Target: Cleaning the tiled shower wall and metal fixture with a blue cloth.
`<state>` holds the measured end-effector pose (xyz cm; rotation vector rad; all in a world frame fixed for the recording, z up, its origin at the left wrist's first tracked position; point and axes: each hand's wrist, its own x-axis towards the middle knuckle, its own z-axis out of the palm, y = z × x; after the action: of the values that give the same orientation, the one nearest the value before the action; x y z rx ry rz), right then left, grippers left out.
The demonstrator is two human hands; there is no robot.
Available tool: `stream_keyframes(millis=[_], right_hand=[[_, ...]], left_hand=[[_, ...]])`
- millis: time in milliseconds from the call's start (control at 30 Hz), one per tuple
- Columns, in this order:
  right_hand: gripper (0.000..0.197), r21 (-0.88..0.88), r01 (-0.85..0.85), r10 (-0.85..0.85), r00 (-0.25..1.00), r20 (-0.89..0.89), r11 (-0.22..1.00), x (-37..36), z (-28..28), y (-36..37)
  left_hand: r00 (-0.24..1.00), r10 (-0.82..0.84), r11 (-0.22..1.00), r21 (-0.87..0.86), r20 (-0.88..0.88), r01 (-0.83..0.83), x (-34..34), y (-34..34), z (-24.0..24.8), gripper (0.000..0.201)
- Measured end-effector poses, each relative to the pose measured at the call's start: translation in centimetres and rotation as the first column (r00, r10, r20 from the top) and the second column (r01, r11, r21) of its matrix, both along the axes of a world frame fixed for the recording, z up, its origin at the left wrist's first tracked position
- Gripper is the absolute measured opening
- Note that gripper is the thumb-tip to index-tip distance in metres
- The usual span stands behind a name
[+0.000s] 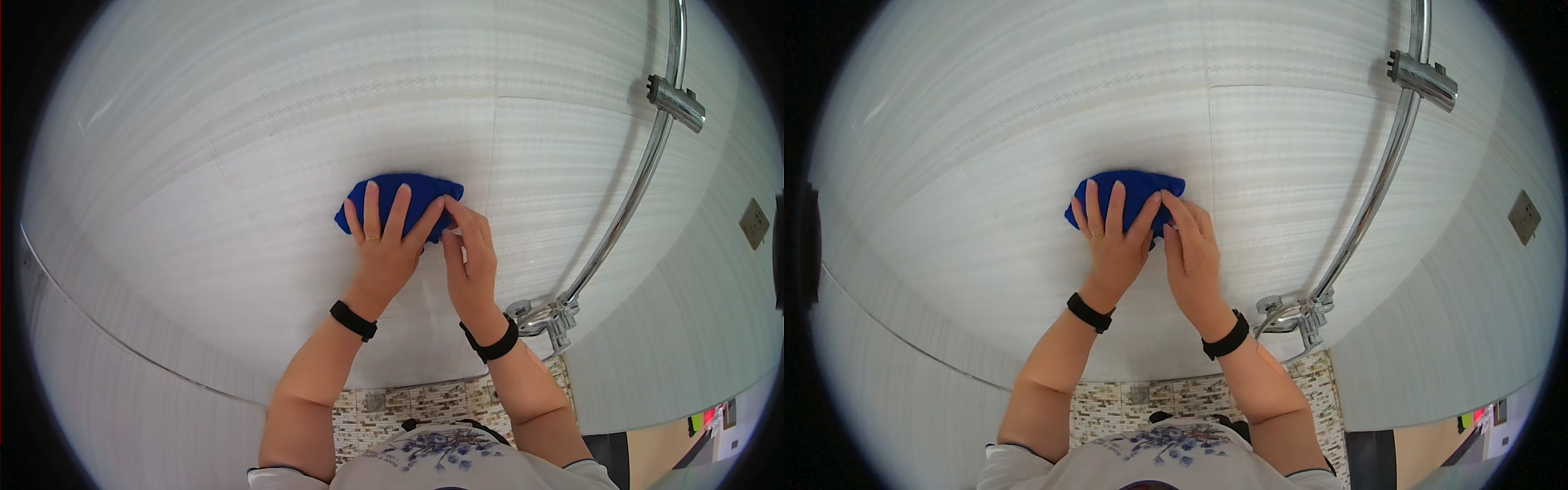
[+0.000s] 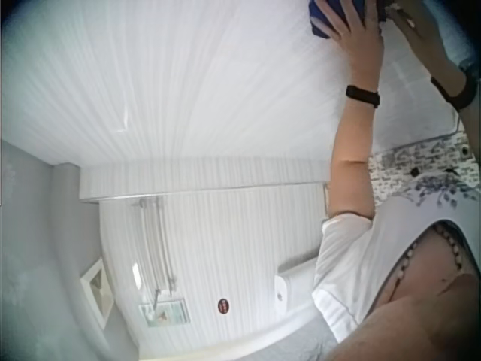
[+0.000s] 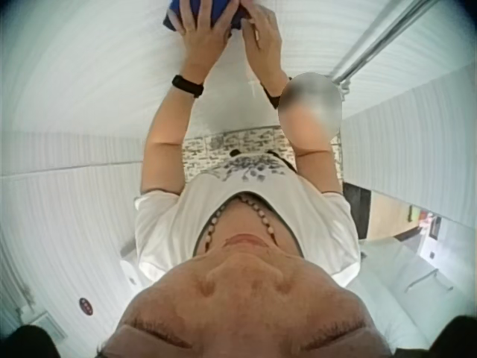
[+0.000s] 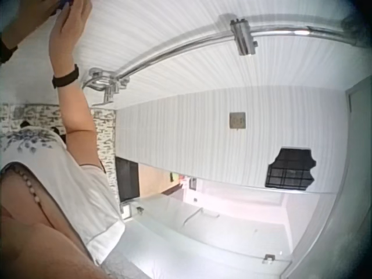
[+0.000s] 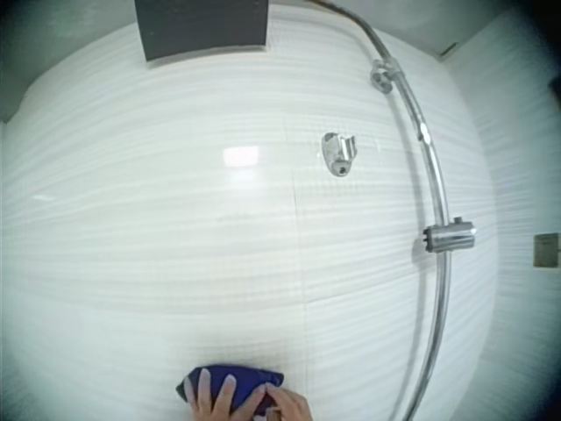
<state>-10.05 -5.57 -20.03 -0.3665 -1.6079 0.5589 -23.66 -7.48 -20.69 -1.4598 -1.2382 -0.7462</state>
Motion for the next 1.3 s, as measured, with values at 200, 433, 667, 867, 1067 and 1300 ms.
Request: stream_keyframes(millis=[200,433,667,867,1067,1300], right_hand=[[0.034,-0.055,0.065,-0.065,0.998,0.007,0.996,0.2,-3.3,0.1],[0.032,-0.159,0.139,-0.130,0.989,0.067,0.977,1.2,-12.9,-0.1],[0.033,-0.285,0.135,-0.101,0.986,0.132,0.949,2.3,-13.5,-0.5],[0.039,-0.215,0.141,-0.140,0.990,0.019,0.966,3.2,-7.9,-0.1],[0.044,-0.062,0.195,-0.198,0.979,-0.044,0.979,4.8,0.3,1.3],[0.042,-0.064,0.274,-0.275,0.961,-0.010,0.960,5.1,-1.8,2.8]], left_hand=[[0.998,0.025,0.997,0.069,-0.054,-0.022,0.1,1.4,-4.9,0.042],[0.976,0.002,0.992,-0.122,-0.219,-0.030,-0.2,0.6,-14.7,0.051],[0.986,-0.044,0.967,-0.255,-0.159,0.002,0.9,-0.5,-14.2,0.056],[0.967,-0.251,0.945,-0.205,0.045,0.255,3.3,0.3,-6.4,0.051],[0.965,-0.258,0.965,-0.030,0.042,0.259,6.0,2.9,1.8,0.048],[0.996,-0.072,0.997,-0.009,-0.060,0.072,7.2,5.0,-1.5,0.049]])
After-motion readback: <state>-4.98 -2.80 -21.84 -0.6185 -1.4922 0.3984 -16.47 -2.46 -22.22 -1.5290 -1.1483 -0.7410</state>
